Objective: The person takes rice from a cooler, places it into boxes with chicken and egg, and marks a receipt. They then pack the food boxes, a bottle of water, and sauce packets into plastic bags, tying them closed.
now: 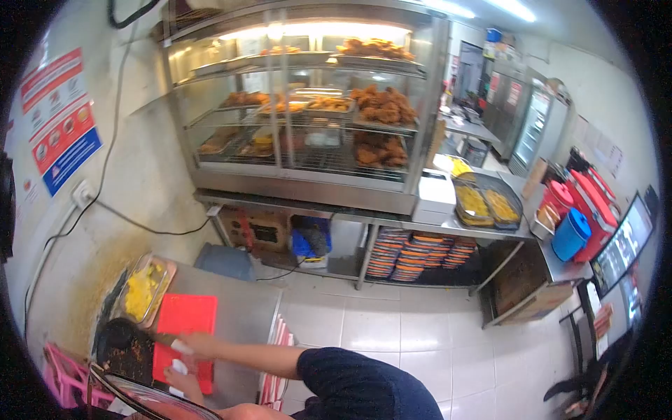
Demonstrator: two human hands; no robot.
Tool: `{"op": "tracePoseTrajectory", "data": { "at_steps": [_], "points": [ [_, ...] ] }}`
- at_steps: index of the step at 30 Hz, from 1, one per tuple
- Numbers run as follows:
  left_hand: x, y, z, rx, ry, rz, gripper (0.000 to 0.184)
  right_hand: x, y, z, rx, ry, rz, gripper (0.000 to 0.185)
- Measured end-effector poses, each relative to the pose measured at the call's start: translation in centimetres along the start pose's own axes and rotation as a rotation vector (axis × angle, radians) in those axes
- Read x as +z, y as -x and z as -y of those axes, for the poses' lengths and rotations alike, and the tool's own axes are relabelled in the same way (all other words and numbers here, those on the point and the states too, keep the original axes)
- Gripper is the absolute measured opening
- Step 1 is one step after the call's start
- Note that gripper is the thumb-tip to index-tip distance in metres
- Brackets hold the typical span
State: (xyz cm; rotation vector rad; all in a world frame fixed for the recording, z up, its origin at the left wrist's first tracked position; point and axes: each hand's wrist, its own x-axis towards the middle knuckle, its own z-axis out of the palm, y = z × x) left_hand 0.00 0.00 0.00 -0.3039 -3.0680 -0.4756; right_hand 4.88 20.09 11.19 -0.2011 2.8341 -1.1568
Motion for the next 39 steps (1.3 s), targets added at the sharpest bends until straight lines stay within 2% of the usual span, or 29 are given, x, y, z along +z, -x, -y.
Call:
{"op": "tracePoseTrajectory", "data": {
  "at_steps": [1,2,3,4,6,8,10,12,13,15,16,17,18,19,20,23,24,25,26,28,29,30,31,34,35,36,38,39],
  "points": [
    [2.3,-0.7,2.4,-0.14,0.013,-0.02,0.06,1.5,0.9,1.5,0.031,0.017,0.003,0.077],
    [0.9,-4.2,2.6,-0.173,-0.001,-0.087,0.059,1.9,2.8,3.2,0.037,0.101,0.094,0.073],
    [-2.7,-7.1,1.1,-0.207,-0.012,-0.154,0.057,-2.6,5.6,4.0,-0.049,0.172,0.071,0.069],
    [-3.4,-7.5,-0.9,-0.242,-0.02,-0.186,0.057,-3.7,10.1,2.1,-0.017,0.179,0.058,0.069],
    [-3.7,-7.2,-5.9,-0.249,0.01,-0.24,0.055,-6.0,21.0,-1.5,-0.113,0.122,-0.026,0.064],
    [-2.9,-5.1,-12.3,-0.202,0.161,-0.309,0.053,-8.6,32.2,-7.0,0.003,-0.057,-0.001,0.059],
    [0.2,-0.6,-19.8,-0.115,0.479,-0.289,0.052,-8.5,46.2,-13.8,0.084,0.007,-0.259,0.053],
    [4.6,6.1,-28.6,-0.083,0.987,-0.093,0.051,-11.5,61.2,-13.1,0.525,0.04,-0.215,0.047],
    [7.0,10.2,-33.7,-0.1,1.253,0.089,0.05,-11.4,67.9,-13.3,0.591,-0.084,-0.293,0.046],
    [11.7,19.3,-43.7,-0.105,1.735,0.599,0.049,-11.9,79.4,-13.9,0.723,-0.261,-0.437,0.046],
    [14.5,24.2,-48.8,0.091,1.915,1.049,0.049,-11.9,84.7,-13.6,0.807,-0.329,-0.482,0.046],
    [11.5,32.7,-55.7,-0.19,1.812,0.988,0.039,-11.6,89.8,-13.8,0.844,-0.331,-0.553,0.046],
    [5.8,41.5,-62.0,-0.342,1.68,1.168,0.039,-12.1,94.3,-13.5,0.938,-0.208,-0.567,0.044],
    [9.4,44.0,-65.5,-0.245,1.754,1.586,0.042,-13.0,98.8,-12.8,0.987,-0.232,-0.65,0.044],
    [6.9,50.2,-70.2,-0.222,1.6,1.512,0.047,-14.3,103.0,-12.3,1.022,-0.249,-0.725,0.043],
    [5.5,61.1,-78.5,-0.073,1.462,1.872,0.015,-20.4,115.5,-11.0,1.038,-0.059,-1.143,0.035],
    [6.1,63.8,-80.6,-0.033,1.443,1.903,0.016,-22.9,119.8,-10.7,1.035,0.027,-1.265,0.037],
    [7.0,66.3,-82.8,0.008,1.42,1.941,0.024,-24.9,125.0,-11.7,1.152,0.376,-1.293,0.034],
    [7.6,68.8,-85.1,-0.029,1.428,1.882,0.039,-27.8,129.7,-11.8,1.095,0.45,-1.397,0.034],
    [10.5,72.6,-89.9,-0.025,1.484,1.895,0.041,-34.2,139.5,-12.8,1.061,0.698,-1.506,0.036],
    [12.4,74.4,-92.3,-0.024,1.515,1.911,0.045,-37.0,144.1,-13.8,1.065,0.858,-1.524,0.038],
    [15.0,76.6,-94.9,0.014,1.679,2.08,0.051,-39.7,148.1,-14.1,1.196,0.995,-1.44,0.044],
    [14.7,79.2,-97.9,0.108,1.611,2.012,0.059,-43.3,151.8,-14.4,1.305,1.142,-1.357,0.049],
    [14.4,86.9,-105.2,-0.025,1.752,2.048,0.063,-49.7,161.1,-18.4,1.618,1.355,-1.083,0.066],
    [14.3,88.8,-107.0,-0.009,1.777,2.057,0.065,-50.8,166.1,-21.8,1.537,1.352,-1.092,0.068],
    [13.2,90.4,-108.7,0.039,1.798,2.012,0.066,-52.1,167.4,-23.4,1.566,1.251,-1.078,0.069],
    [10.3,92.7,-111.2,0.128,1.852,1.92,0.07,-54.8,167.3,-22.8,1.566,1.134,-1.056,0.071],
    [9.1,93.5,-112.4,0.124,1.865,1.885,0.07,-56.2,165.1,-21.3,1.732,0.998,-0.97,0.072]
  ]
}}
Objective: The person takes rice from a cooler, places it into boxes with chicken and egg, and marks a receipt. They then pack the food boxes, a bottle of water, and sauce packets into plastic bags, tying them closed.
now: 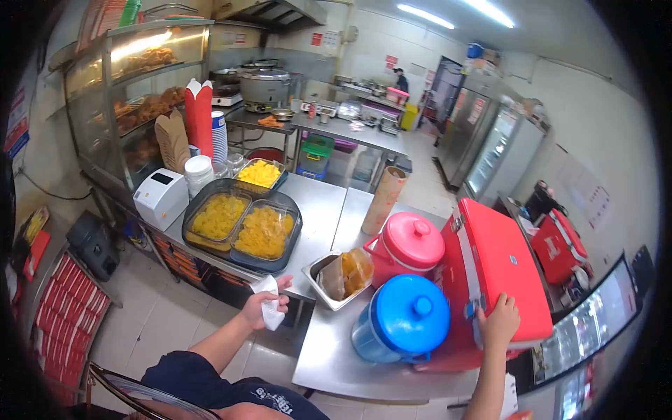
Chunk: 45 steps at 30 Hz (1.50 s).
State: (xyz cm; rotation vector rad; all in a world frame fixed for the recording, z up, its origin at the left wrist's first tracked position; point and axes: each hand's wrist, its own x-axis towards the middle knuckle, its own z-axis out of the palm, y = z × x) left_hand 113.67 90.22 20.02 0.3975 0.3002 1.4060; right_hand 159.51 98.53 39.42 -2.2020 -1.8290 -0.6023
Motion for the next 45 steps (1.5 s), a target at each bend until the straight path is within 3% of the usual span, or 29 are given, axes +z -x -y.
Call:
{"op": "tracePoseTrajectory", "data": {
  "at_steps": [1,2,4,5,6,9,10,12,13,14,15,18,20,23,24,26,27,28,30,32,34,36,38,42,43,44,45],
  "points": [
    [1.7,-0.9,0.2,0.084,-0.117,-0.001,0.07,-1.3,-0.5,1.3,0.083,0.062,0.155,0.073],
    [3.4,-1.5,0.3,0.161,-0.243,-0.008,0.07,-0.7,-1.3,1.5,0.063,0.042,0.164,0.073],
    [8.2,-3.7,1.0,0.281,-0.452,0.048,0.071,0.1,-2.9,1.4,-0.337,0.207,-0.105,0.079],
    [10.8,-4.4,1.9,0.314,-0.543,0.043,0.073,-3.1,-2.8,2.2,-0.489,0.299,-0.177,0.063],
    [12.8,-5.5,3.1,0.394,-0.64,0.085,0.074,-1.4,-6.1,-0.1,-0.549,0.378,-0.381,0.055],
    [20.2,-8.3,6.4,0.576,-1.182,0.256,0.073,-5.9,-15.2,-7.3,-0.287,0.36,-0.464,0.04],
    [22.0,-9.8,7.7,0.675,-1.42,0.325,0.074,-8.5,-14.8,-8.0,-0.524,0.182,-0.37,0.038],
    [25.2,-12.8,11.4,0.679,-1.505,0.235,0.07,-10.8,-13.4,-9.5,-0.963,-0.183,-0.126,0.033],
    [27.7,-13.8,13.4,0.602,-1.462,0.128,0.066,-7.0,-13.3,-9.6,-1.34,-0.157,-0.113,0.037],
    [29.0,-15.3,15.6,0.563,-1.223,0.136,0.064,-3.9,-12.6,-9.7,-1.573,-0.263,0.159,0.037],
    [29.7,-16.4,17.0,0.504,-1.218,0.128,0.063,-1.5,-11.3,-9.7,-1.721,-0.46,0.234,0.034],
    [32.3,-18.5,21.9,0.455,-1.237,0.027,0.062,4.0,-12.8,-6.1,-1.936,-0.696,0.082,0.035],
    [32.7,-19.0,23.5,0.436,-1.249,-0.051,0.062,5.0,-12.8,-3.7,-1.959,-0.61,0.36,0.038],
    [33.5,-19.4,23.4,0.836,-1.309,-0.096,0.063,4.2,-12.6,-3.1,-2.006,-0.528,0.348,0.042],
    [33.9,-18.9,22.9,0.802,-1.245,-0.118,0.06,3.6,-12.5,-3.0,-1.991,-0.463,0.368,0.044],
    [34.1,-18.4,22.6,0.93,-1.259,-0.222,0.057,1.4,-13.4,-3.9,-1.938,-0.469,0.353,0.043],
    [34.9,-17.8,22.6,0.991,-1.302,-0.222,0.055,-0.5,-14.7,-5.3,-1.92,-0.563,0.285,0.032],
    [35.0,-17.7,22.8,0.971,-1.321,-0.247,0.057,-2.5,-17.0,-7.3,-1.871,-0.736,0.26,0.034],
    [35.7,-17.7,23.6,0.829,-1.401,-0.225,0.056,-5.6,-21.7,-13.4,-1.762,-1.008,-0.049,0.032],
    [35.8,-19.2,25.1,0.606,-1.518,-0.089,0.052,-8.4,-23.9,-21.8,-1.537,-1.033,-0.298,0.04],
    [35.6,-21.6,26.8,0.437,-1.735,0.104,0.049,-9.1,-24.6,-30.1,-1.373,-1.024,-0.396,0.05],
    [35.9,-25.0,28.5,0.138,-2.05,0.262,0.044,-8.0,-24.6,-36.9,-1.342,-1.127,-0.176,0.068],
    [35.7,-29.5,30.4,-0.275,-2.39,0.425,0.043,-5.4,-24.8,-43.1,-1.046,-1.689,0.093,0.062],
    [28.4,-35.6,36.8,-0.824,-2.505,1.193,0.041,-0.9,-26.1,-48.8,-0.996,-1.693,-0.096,0.056],
    [25.5,-36.4,39.2,-1.274,-2.506,1.284,0.04,0.1,-26.8,-50.1,-0.968,-1.694,-0.105,0.055],
    [22.9,-36.1,40.2,-1.459,-2.487,1.275,0.04,1.3,-27.1,-50.9,-0.938,-1.694,-0.111,0.055],
    [21.4,-34.5,40.0,-1.38,-2.554,1.252,0.05,2.4,-27.3,-51.7,-0.908,-1.691,-0.118,0.055]
  ]
}}
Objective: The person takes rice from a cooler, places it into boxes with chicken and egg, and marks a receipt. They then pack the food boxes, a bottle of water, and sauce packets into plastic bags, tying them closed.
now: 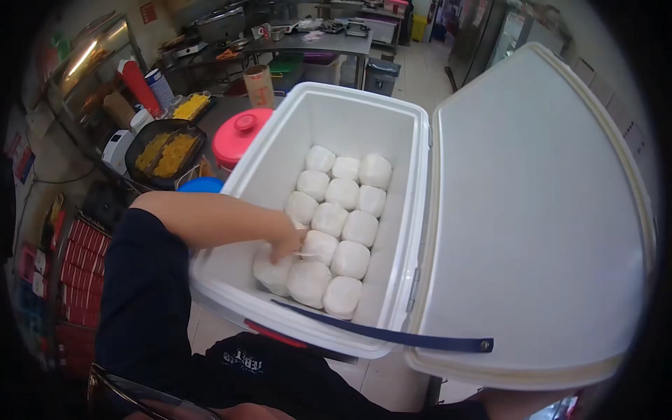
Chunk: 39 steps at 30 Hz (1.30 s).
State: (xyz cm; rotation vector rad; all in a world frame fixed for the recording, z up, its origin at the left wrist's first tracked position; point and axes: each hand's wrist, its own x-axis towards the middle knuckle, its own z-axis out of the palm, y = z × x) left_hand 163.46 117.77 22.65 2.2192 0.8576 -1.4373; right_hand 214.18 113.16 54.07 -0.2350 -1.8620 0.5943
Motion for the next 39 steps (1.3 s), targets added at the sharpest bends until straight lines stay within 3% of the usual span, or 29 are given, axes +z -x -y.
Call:
{"op": "tracePoseTrajectory", "data": {
  "at_steps": [4,6,10,12,15,18,20,24,26,32,35,37,39],
  "points": [
    [0.1,2.9,-0.8,-0.004,0.192,0.028,0.067,-0.9,3.3,-3.3,0.076,0.052,-0.062,0.054],
    [0.2,3.9,-1.3,0.085,0.203,-0.123,0.072,-0.1,4.7,-4.8,0.121,0.081,-0.068,0.053],
    [-0.8,4.5,0.3,0.244,0.496,-0.192,0.068,4.0,7.3,-7.5,0.236,0.165,-0.049,0.053],
    [-3.2,5.1,0.6,0.463,0.853,-0.035,0.06,6.9,8.8,-8.9,0.309,0.202,-0.028,0.053],
    [-3.5,3.9,-1.0,0.45,1.101,-0.128,0.054,11.7,11.3,-10.6,0.412,0.221,0.006,0.053],
    [-2.7,1.8,-1.0,0.41,1.062,-0.119,0.059,15.0,12.9,-11.3,0.465,0.207,0.018,0.053],
    [-1.3,-0.3,-2.6,0.276,0.811,-0.477,0.077,16.1,13.0,-11.1,0.465,0.198,0.011,0.053],
    [-1.3,1.3,-3.8,0.216,0.626,-0.364,0.093,15.2,11.9,-10.0,0.378,0.232,-0.047,0.054],
    [-0.9,2.7,-4.4,0.381,0.662,-0.323,0.1,13.7,10.6,-8.8,0.296,0.264,-0.095,0.055],
    [-1.1,1.8,-4.0,0.521,0.643,-0.293,0.1,8.1,5.4,-2.9,-0.023,0.385,-0.276,0.057],
    [-2.7,3.3,-4.7,0.441,0.707,-0.163,0.096,6.7,3.2,-0.4,-0.177,0.439,-0.371,0.058],
    [-1.8,0.7,-4.0,0.48,0.652,-0.293,0.092,7.1,2.2,0.6,-0.258,0.454,-0.432,0.059],
    [-2.3,-1.0,-3.5,0.336,0.719,-0.08,0.094,9.4,1.6,0.9,-0.277,0.404,-0.553,0.065]
  ]
}}
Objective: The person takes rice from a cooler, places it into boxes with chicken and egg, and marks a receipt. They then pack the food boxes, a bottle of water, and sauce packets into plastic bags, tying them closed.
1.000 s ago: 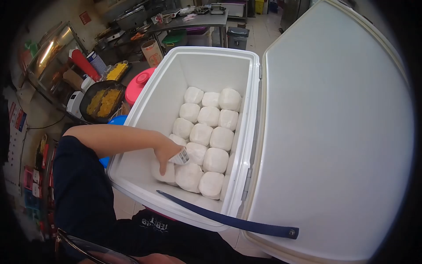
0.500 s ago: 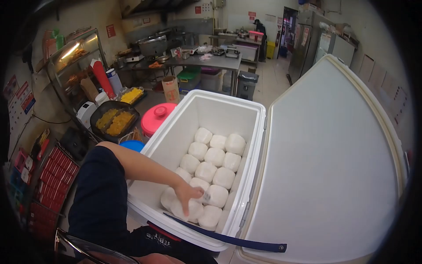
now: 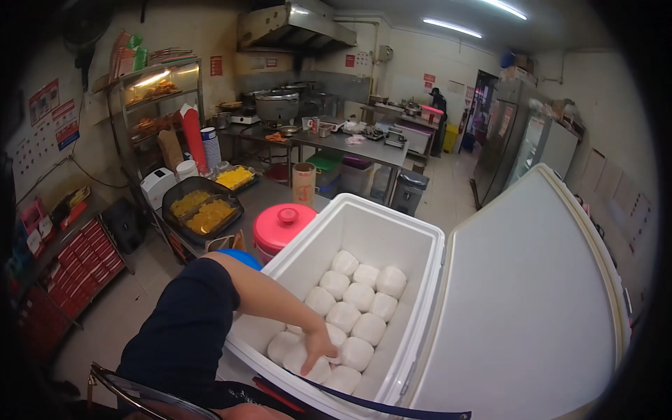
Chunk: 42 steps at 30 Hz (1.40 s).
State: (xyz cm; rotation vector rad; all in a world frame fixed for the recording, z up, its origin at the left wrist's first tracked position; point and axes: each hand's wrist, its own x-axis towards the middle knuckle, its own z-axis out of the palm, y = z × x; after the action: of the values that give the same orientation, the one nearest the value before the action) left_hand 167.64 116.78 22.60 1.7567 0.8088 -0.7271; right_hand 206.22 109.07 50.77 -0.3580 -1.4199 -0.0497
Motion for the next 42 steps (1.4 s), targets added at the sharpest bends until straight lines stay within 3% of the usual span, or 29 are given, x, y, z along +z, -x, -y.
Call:
{"op": "tracePoseTrajectory", "data": {
  "at_steps": [2,4,6,8,11,12,14,16,18,20,21,23,24,26,27,28,30,32,34,36,38,39,40,42],
  "points": [
    [-0.8,0.1,-0.4,0.071,-0.075,0.083,0.1,2.3,-0.6,1.4,0.037,0.054,-0.06,0.07],
    [-1.9,3.3,-2.1,-0.05,-0.303,0.038,0.102,4.6,-1.5,3.1,0.059,0.04,-0.026,0.068],
    [-3.6,7.6,-2.4,0.058,-0.305,-0.183,0.102,7.5,-2.0,4.4,0.069,-0.009,-0.058,0.069],
    [-4.0,16.1,-3.9,0.241,-0.024,-0.461,0.096,9.8,-2.9,4.9,-0.098,0.001,0.184,0.059],
    [0.1,27.7,-0.7,0.676,0.532,-0.672,0.077,16.3,-1.5,9.2,-0.037,0.052,0.361,0.067],
    [3.7,31.1,1.2,0.822,0.717,-0.729,0.069,19.0,-0.4,11.1,-0.013,0.098,0.466,0.069],
    [12.7,35.4,6.0,1.262,0.873,-0.842,0.071,23.7,1.8,14.5,-0.247,0.385,0.806,0.072],
    [23.8,37.6,9.0,1.505,1.069,-1.105,0.081,28.1,5.1,18.8,-0.198,0.47,0.944,0.074],
    [35.8,38.7,12.6,1.482,1.287,-1.442,0.088,31.4,8.5,22.9,-0.233,0.588,1.028,0.071],
    [46.9,39.6,16.9,1.447,1.408,-1.584,0.087,33.7,13.4,23.9,-0.023,0.91,0.951,0.065],
    [51.8,39.9,18.2,1.439,1.423,-1.632,0.087,35.5,15.7,25.7,-0.042,0.873,0.974,0.065],
    [59.7,41.1,20.6,1.313,1.586,-1.851,0.08,40.6,19.2,29.3,0.059,0.324,0.79,0.059],
    [62.8,42.0,21.6,1.313,1.597,-1.908,0.08,44.8,20.6,33.5,-0.019,0.129,0.861,0.055],
    [68.4,43.1,23.2,1.276,1.808,-1.887,0.074,54.8,27.0,40.8,0.201,-0.376,1.026,0.049],
    [71.1,43.2,24.6,1.303,1.862,-1.879,0.07,60.0,29.5,46.2,0.126,-0.527,1.186,0.05],
    [73.4,43.5,26.0,1.34,1.905,-1.879,0.067,65.3,34.1,50.0,0.168,-0.774,1.402,0.062],
    [77.8,44.9,28.3,1.277,2.104,-1.944,0.064,72.3,42.0,60.2,0.032,-1.058,1.566,0.079],
    [83.5,46.6,31.4,1.264,2.036,-2.148,0.063,77.6,48.3,68.9,0.135,-1.417,1.706,0.089],
    [89.3,49.2,34.4,1.191,2.009,-2.242,0.064,83.6,52.4,76.4,0.067,-1.522,1.777,0.087],
    [95.2,52.2,37.7,1.284,1.946,-2.351,0.064,90.1,56.4,83.2,0.019,-1.607,1.84,0.084],
    [100.3,55.6,39.1,1.061,2.017,-2.558,0.065,96.2,60.4,90.0,-0.253,-1.691,1.904,0.076],
    [102.8,56.9,40.0,0.899,2.078,-2.663,0.066,98.5,62.4,93.6,-0.143,-1.807,2.0,0.07],
    [105.4,58.0,40.3,0.873,2.102,-2.679,0.066,100.4,64.0,97.3,-0.131,-1.832,2.011,0.07],
    [109.8,60.4,41.4,0.885,2.185,-2.839,0.064,104.1,66.2,104.2,-0.412,-1.808,2.25,0.071]
  ]
}}
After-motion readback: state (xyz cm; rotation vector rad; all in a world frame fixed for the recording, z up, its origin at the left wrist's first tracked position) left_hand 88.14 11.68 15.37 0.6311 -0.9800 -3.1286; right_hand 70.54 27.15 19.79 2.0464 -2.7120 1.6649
